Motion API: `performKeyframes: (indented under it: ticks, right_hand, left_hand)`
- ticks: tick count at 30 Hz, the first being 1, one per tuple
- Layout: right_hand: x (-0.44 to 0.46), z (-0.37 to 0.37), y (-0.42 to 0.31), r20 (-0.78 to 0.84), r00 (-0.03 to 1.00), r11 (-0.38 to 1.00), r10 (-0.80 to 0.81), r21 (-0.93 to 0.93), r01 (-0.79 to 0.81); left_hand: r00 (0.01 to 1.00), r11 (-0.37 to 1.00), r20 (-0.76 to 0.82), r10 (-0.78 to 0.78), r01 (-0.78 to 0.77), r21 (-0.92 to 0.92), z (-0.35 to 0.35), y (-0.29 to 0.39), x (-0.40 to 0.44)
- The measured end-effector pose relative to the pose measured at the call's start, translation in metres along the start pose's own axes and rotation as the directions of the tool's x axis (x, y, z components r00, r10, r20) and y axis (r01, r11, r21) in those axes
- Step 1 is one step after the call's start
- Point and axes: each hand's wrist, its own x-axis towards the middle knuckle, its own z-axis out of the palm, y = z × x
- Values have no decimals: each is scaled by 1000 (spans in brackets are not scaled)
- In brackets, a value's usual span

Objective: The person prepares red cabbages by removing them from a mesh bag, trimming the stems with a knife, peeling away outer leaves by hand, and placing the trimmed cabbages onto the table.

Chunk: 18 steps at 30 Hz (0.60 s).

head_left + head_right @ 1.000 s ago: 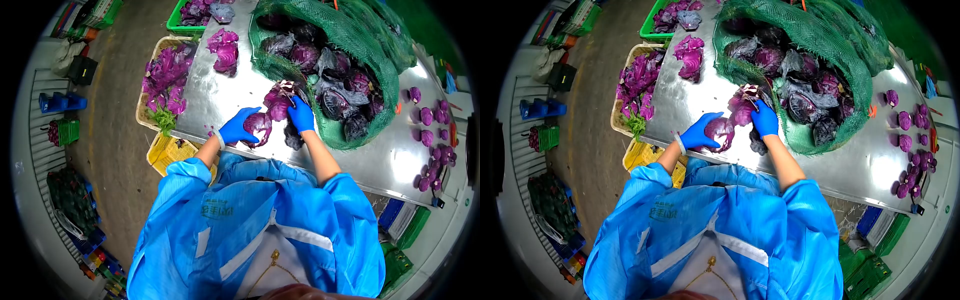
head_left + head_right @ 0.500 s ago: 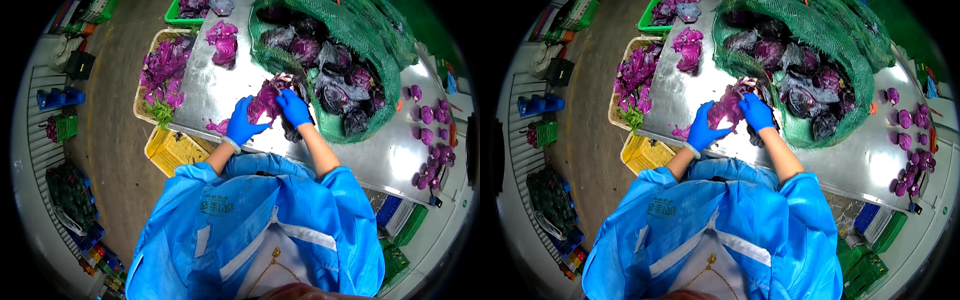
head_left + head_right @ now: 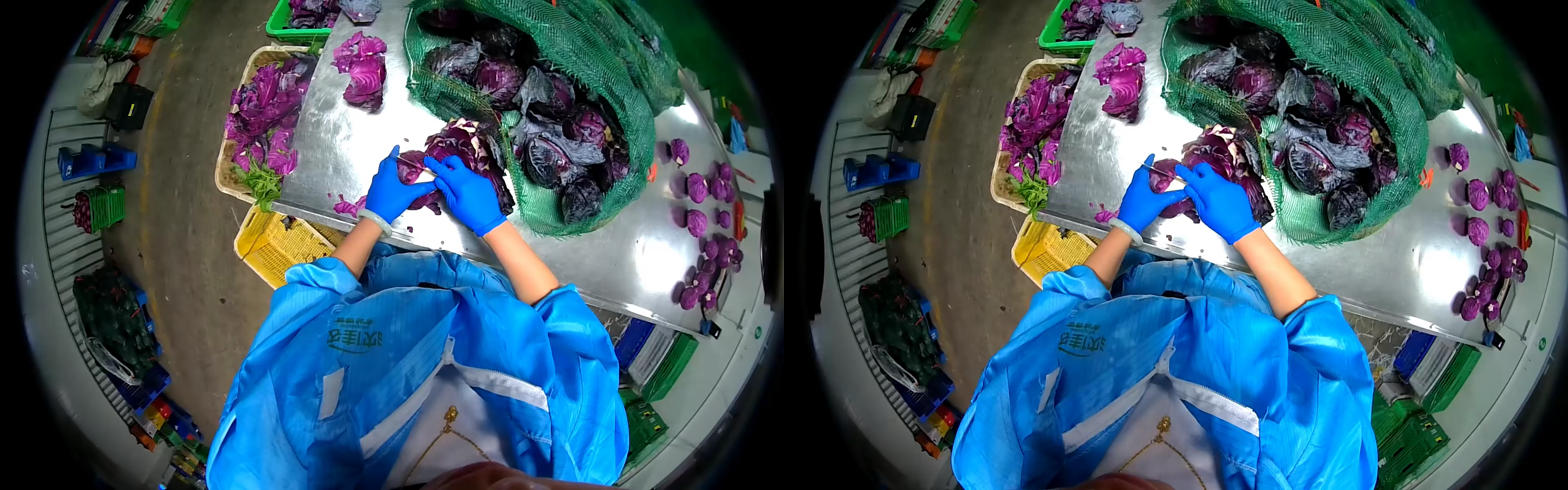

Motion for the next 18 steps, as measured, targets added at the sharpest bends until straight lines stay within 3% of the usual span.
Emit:
performKeyframes:
  ticks: [2,5,6,7,9,10,11,13,17,18]
  right_hand:
    - [4,3,-1,52,997,998,57,-39,-55]
    - [13,19,15,-66,987,989,145,18,-145]
    - [23,16,26,-37,965,964,261,68,-259]
    - [34,18,43,-140,933,943,330,97,-319]
    - [37,18,60,-52,940,923,337,217,-318]
    - [31,23,56,-164,961,943,224,287,-171]
    - [25,37,53,-188,950,937,250,293,-189]
    - [24,44,44,-77,931,866,357,401,-299]
    - [49,45,68,-122,905,908,407,162,-386]
    - [50,48,61,-298,910,957,288,116,-265]
  left_hand:
    - [1000,997,10,15,-15,74,0,-1,2]
    - [998,971,37,-57,47,233,-3,27,2]
    - [999,976,41,-34,24,217,-1,29,1]
    - [996,942,59,62,-78,327,3,29,-3]
    - [994,948,30,109,-113,297,2,32,-16]
    - [993,971,52,104,-113,213,-3,22,-16]
    - [983,977,78,167,-176,120,-8,9,-16]
    - [951,956,113,288,-279,-88,-15,-20,-19]
    - [937,940,183,296,-253,-228,-29,-33,-41]
    - [936,937,135,326,-301,-177,-25,-29,-45]
